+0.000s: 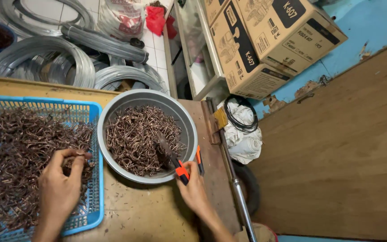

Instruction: The person uses pliers to cut small copper wire pieces from a metal bowl and places them into a blue basket. The person repeatedly picks up wire pieces, cuts them, and transfers them to the basket.

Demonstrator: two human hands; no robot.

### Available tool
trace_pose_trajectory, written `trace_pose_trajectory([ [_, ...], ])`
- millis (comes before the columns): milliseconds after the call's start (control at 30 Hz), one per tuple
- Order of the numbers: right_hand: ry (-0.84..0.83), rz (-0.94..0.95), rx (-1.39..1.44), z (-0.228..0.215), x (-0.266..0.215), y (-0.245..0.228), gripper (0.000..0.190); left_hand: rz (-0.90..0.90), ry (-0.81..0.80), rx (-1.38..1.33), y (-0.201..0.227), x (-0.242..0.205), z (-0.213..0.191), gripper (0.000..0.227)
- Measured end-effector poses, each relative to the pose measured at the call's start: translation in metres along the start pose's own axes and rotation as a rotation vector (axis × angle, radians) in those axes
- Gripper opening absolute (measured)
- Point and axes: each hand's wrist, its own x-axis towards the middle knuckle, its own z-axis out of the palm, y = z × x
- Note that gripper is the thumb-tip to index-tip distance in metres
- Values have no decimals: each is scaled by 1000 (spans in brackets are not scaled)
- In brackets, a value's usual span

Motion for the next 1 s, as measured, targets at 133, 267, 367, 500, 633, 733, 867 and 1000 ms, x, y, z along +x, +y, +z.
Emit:
trace_pose_trajectory([
  [133, 34, 141, -88, 2, -27, -12, 30, 169, 46, 2, -5, -5, 7, 16],
  [267, 158, -248, -100, 0, -43, -32, 18, 198, -18, -57, 15, -10, 12, 20],
  [367, 124, -166, -83, -2, -58, -43, 29, 322, -38, -131, 21, -15, 23, 18],
  [500, -29, 9, -29, -1, -66, -53, 28, 199, -109, -223, 44, -19, 30, 20],
  [633, -164, 100, 163, -22, -67, -97, 20, 0, -117, -461, 68, -21, 40, 22],
  [733, -290, 196, 156, -29, -70, -112, 23, -38, -157, -485, 74, -23, 42, 22],
  [867, -251, 86, 148, -9, -72, -92, 21, 3, -133, -508, 81, -26, 46, 25],
  [1000, -226, 32, 182, -3, -75, -97, 20, -23, -110, -520, 77, -26, 55, 24],
])
